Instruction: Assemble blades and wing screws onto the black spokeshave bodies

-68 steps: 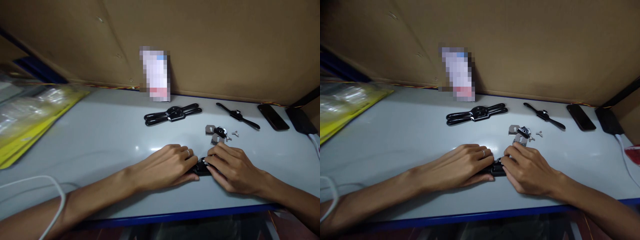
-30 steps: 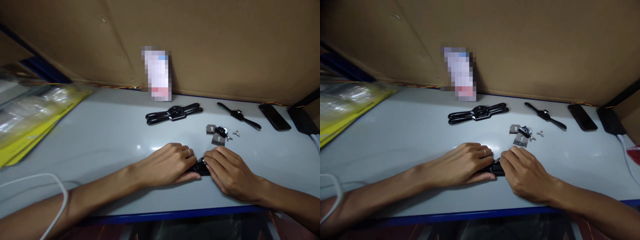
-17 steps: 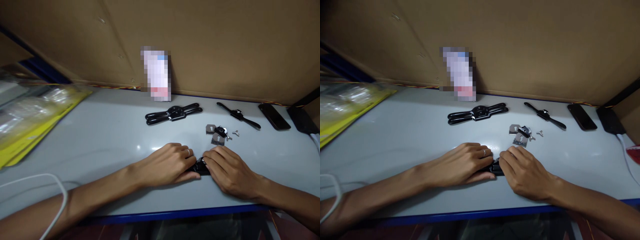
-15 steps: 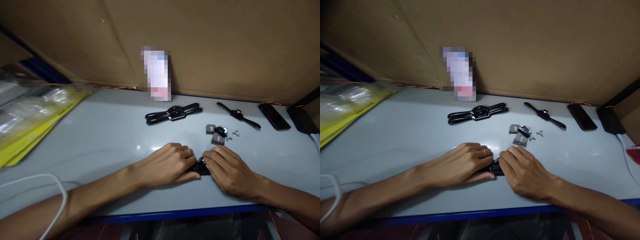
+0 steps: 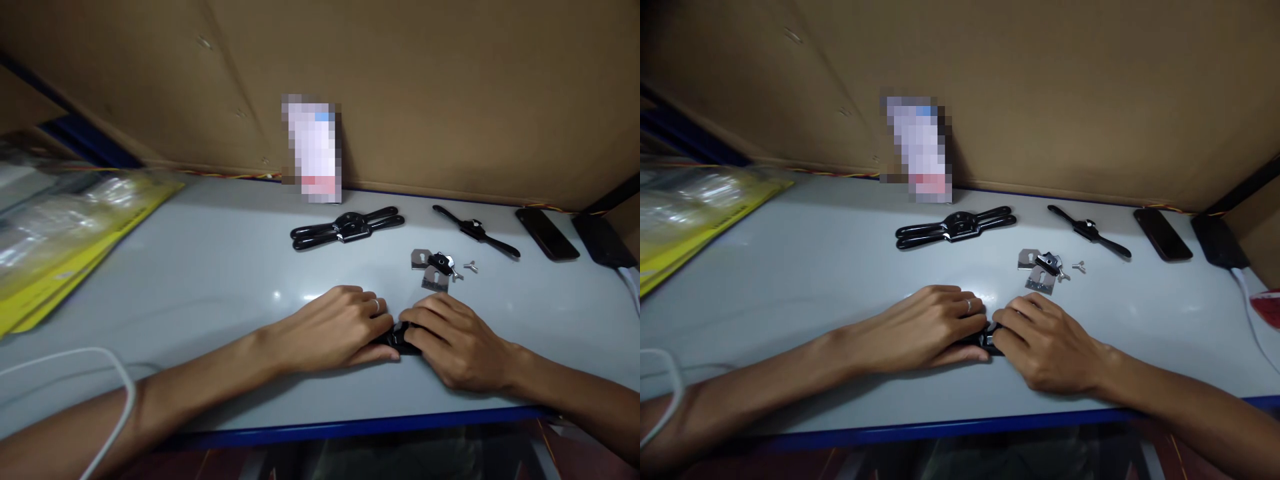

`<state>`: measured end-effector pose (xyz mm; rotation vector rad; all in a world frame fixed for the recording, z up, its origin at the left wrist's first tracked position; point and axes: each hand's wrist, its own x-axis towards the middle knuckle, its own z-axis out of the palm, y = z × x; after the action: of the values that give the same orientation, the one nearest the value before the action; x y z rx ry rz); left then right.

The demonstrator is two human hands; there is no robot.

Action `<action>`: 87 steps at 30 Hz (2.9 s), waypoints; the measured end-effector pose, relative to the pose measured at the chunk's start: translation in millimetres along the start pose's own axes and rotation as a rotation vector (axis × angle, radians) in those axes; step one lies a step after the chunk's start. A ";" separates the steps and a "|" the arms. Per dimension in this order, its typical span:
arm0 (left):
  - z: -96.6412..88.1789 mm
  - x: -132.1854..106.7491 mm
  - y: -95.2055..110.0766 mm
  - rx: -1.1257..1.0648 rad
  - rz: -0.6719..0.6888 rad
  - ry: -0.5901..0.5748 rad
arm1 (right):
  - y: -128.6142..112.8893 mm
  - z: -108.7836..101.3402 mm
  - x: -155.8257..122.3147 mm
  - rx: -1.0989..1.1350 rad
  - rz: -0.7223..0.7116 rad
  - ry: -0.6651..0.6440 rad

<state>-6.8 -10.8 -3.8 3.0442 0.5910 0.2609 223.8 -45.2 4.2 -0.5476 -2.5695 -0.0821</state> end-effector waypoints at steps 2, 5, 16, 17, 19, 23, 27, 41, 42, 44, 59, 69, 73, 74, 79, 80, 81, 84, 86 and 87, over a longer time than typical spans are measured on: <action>-0.6 -0.1 0.3 -0.006 0.003 0.002 | -0.2 -0.9 0.3 0.048 0.032 -0.006; -1.6 0.2 0.7 -0.008 0.009 0.005 | 0.2 -4.0 0.3 0.085 0.054 0.010; -1.3 0.1 0.6 -0.010 0.000 -0.023 | -7.7 -9.4 4.4 0.132 -0.021 0.065; -1.8 0.2 0.8 -0.012 0.002 -0.023 | -7.7 -9.9 4.8 0.123 -0.025 0.067; -2.5 0.5 1.1 -0.014 0.000 -0.019 | -6.1 -10.9 4.7 0.074 -0.029 0.081; -2.9 0.6 1.0 -0.003 -0.004 -0.006 | -1.1 -11.7 3.0 -0.059 0.012 0.110; -2.1 0.2 0.7 -0.004 -0.004 -0.018 | -1.8 -11.6 3.2 -0.056 0.012 0.095; -2.4 1.1 0.7 -0.005 0.000 0.002 | -4.9 -11.4 1.6 0.031 -0.015 0.041; -2.6 1.1 0.7 -0.005 -0.001 0.005 | -4.3 -11.2 1.5 0.027 -0.005 0.051; -3.0 1.2 1.0 -0.010 -0.001 0.009 | -3.0 -10.7 1.2 0.007 0.007 0.065; -3.3 1.2 1.1 -0.008 -0.001 -0.014 | -5.8 -11.8 3.2 0.051 -0.057 0.051; -1.8 0.5 0.9 -0.009 -0.008 -0.016 | 0.0 -11.1 1.6 -0.009 -0.001 0.055; -2.2 0.3 1.3 -0.005 0.000 -0.002 | 0.1 -11.0 1.2 -0.027 0.013 0.062; -2.2 0.2 1.3 -0.006 0.001 -0.002 | 0.2 -10.8 0.9 -0.027 0.017 0.057; -1.9 0.0 0.4 -0.005 -0.008 -0.018 | 0.3 -10.5 0.1 -0.015 0.027 0.044; -2.0 0.0 0.3 -0.007 -0.007 -0.017 | 0.0 -10.7 0.3 -0.007 0.024 0.045; -2.2 0.2 0.3 -0.009 -0.006 -0.014 | -0.5 -10.9 0.6 0.001 0.020 0.049; -2.6 0.7 0.7 -0.012 -0.006 -0.004 | -2.4 -11.5 1.3 0.024 -0.006 0.066; -2.5 0.8 0.8 -0.014 -0.004 0.001 | -3.4 -11.5 1.5 0.038 -0.032 0.082; -2.4 0.8 0.8 -0.015 -0.003 0.000 | -3.8 -11.4 1.5 0.045 -0.044 0.086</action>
<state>-6.2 -11.3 -1.3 3.0282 0.5914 0.2644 226.5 -49.9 15.0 -0.4611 -2.4938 -0.0611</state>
